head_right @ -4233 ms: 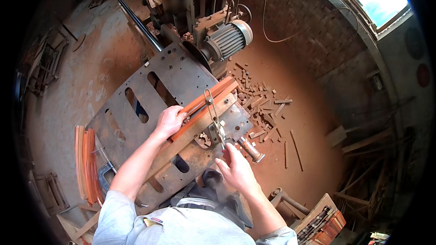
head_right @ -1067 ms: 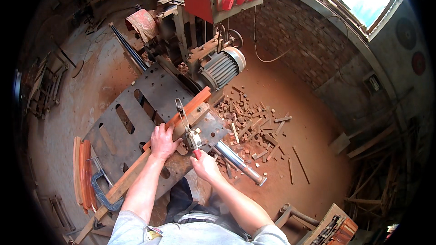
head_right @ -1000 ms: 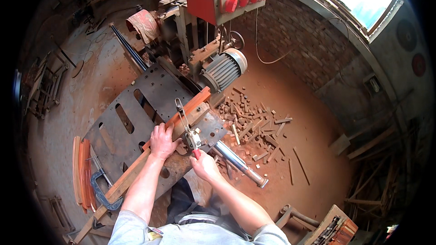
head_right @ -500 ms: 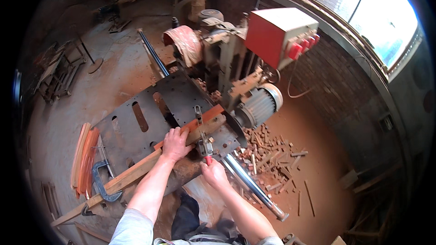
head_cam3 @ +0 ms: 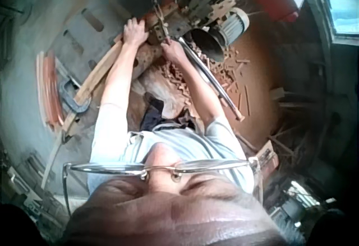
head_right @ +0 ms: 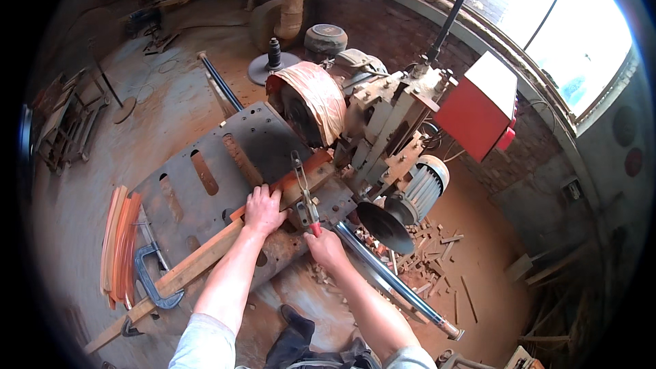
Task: The person repeatedly feeds small wooden pieces into a stationary spindle sander to shape their edges. They use a clamp to hold the wood against the machine, then remove and set the finished pieces aside on a nearby table. The process is repeated for multiple pieces throughout the clip.
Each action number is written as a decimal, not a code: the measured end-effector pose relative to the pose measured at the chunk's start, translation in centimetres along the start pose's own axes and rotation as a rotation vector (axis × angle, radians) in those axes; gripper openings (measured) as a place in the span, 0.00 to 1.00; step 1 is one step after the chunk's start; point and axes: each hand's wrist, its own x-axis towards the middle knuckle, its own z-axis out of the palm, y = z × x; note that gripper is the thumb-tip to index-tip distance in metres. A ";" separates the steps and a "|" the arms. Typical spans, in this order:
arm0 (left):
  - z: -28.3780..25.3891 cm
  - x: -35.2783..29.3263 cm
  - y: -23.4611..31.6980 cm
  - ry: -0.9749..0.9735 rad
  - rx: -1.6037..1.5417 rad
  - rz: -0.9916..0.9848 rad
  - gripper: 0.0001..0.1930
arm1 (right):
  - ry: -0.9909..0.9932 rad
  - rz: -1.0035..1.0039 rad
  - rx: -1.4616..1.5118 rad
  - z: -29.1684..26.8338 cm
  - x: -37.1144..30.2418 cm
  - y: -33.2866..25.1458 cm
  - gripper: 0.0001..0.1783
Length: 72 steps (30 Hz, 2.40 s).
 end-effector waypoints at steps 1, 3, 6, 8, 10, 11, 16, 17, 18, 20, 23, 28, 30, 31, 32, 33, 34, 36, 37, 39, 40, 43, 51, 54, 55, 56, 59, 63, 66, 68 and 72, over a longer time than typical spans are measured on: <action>0.1 0.0 -0.1 0.003 -0.005 -0.005 0.37 | 0.008 0.001 0.009 0.1 0.3 0.2 0.23; 0.3 -0.1 -0.3 0.009 -0.012 -0.019 0.38 | 0.026 -0.001 -0.034 0.5 0.7 0.4 0.23; 0.6 0.6 -0.8 0.000 -0.018 -0.035 0.38 | 0.002 -0.105 -0.206 1.0 3.1 2.2 0.24; 0.6 0.3 -2.1 -0.019 -0.006 -0.057 0.39 | -0.026 -0.074 -0.221 1.9 3.3 0.9 0.24; 0.0 0.7 -3.0 -0.035 0.006 -0.077 0.39 | -0.031 0.072 -0.109 1.7 2.5 -2.3 0.24; -0.3 1.2 -2.9 -0.043 0.003 -0.083 0.39 | -0.023 0.062 -0.099 1.4 2.8 -2.6 0.24; -1.0 3.1 -4.8 -0.108 -0.067 -0.138 0.38 | -0.017 0.062 -0.031 1.8 4.1 -5.3 0.24; -1.0 3.3 -5.7 -0.102 -0.063 -0.141 0.38 | -0.023 0.058 -0.036 2.4 4.6 -5.9 0.24; -1.0 3.6 -6.7 -0.097 -0.060 -0.146 0.37 | -0.030 0.055 -0.040 3.0 5.2 -6.5 0.25; -1.0 4.6 -8.6 -0.068 0.010 -0.126 0.38 | -0.058 0.012 -0.075 3.7 6.9 -7.7 0.26; -0.9 6.1 -11.3 -0.046 0.063 -0.094 0.39 | -0.072 -0.044 -0.121 5.2 9.6 -8.7 0.26; -0.6 9.4 -16.5 0.005 0.046 -0.101 0.37 | -0.078 -0.072 -0.029 8.2 14.1 -12.3 0.25; -0.5 10.9 -17.6 -0.005 0.032 -0.105 0.36 | -0.039 -0.126 0.039 10.0 16.4 -11.9 0.22; -0.3 11.4 -19.1 -0.013 0.031 -0.126 0.36 | -0.050 -0.124 0.035 10.7 17.3 -13.2 0.22; -0.1 12.1 -20.8 -0.022 0.028 -0.134 0.36 | -0.059 -0.122 0.032 11.1 18.1 -14.8 0.21; 0.2 12.8 -22.4 -0.029 0.028 -0.138 0.36 | -0.068 -0.119 0.029 11.8 19.1 -16.0 0.21; 0.2 13.4 -23.0 -0.025 0.024 -0.135 0.36 | -0.106 -0.094 0.020 12.1 20.1 -16.3 0.20; 0.2 14.4 -23.8 -0.046 0.024 -0.148 0.36 | -0.103 -0.082 -0.007 13.3 21.6 -16.2 0.20; 0.2 14.7 -24.5 -0.044 0.021 -0.140 0.36 | -0.108 -0.073 -0.020 13.7 21.9 -16.6 0.20; 0.5 15.3 -25.9 -0.041 0.013 -0.124 0.37 | -0.116 -0.083 -0.041 13.9 22.7 -17.6 0.21; 0.8 15.5 -26.6 -0.043 0.007 -0.125 0.37 | -0.125 -0.076 -0.045 14.0 23.0 -18.4 0.21; 1.5 16.2 -28.6 -0.052 -0.008 -0.131 0.37 | -0.131 -0.044 -0.057 14.8 24.1 -19.8 0.22; 1.0 19.9 -34.4 -0.140 -0.041 -0.175 0.37 | -0.133 -0.019 -0.090 17.8 28.4 -24.7 0.22; 0.9 20.9 -37.4 -0.119 -0.051 -0.172 0.37 | -0.174 0.005 -0.100 18.8 29.7 -27.5 0.22; 0.9 21.5 -38.2 -0.122 -0.051 -0.174 0.37 | -0.140 -0.001 -0.115 19.3 30.3 -28.1 0.23; 0.8 22.1 -39.0 -0.123 -0.052 -0.176 0.37 | -0.105 -0.008 -0.130 19.8 31.0 -28.7 0.24; 0.6 23.8 -41.8 -0.095 -0.158 -0.254 0.34 | 0.082 -0.167 -0.288 22.0 32.3 -30.0 0.27; 0.9 28.2 -47.2 -0.337 -0.364 -0.364 0.28 | 0.140 -0.313 -0.171 23.0 34.2 -30.4 0.23; -1.7 29.3 -50.5 -0.514 -0.244 -0.310 0.25 | -0.408 0.221 0.038 18.0 33.4 -41.0 0.22; -1.9 31.6 -50.7 -0.686 -0.328 -0.342 0.25 | -0.373 0.275 0.105 17.9 33.8 -41.2 0.21; 0.9 32.1 -52.0 -0.748 -0.490 -0.381 0.27 | -0.427 0.391 0.233 17.6 34.3 -42.5 0.16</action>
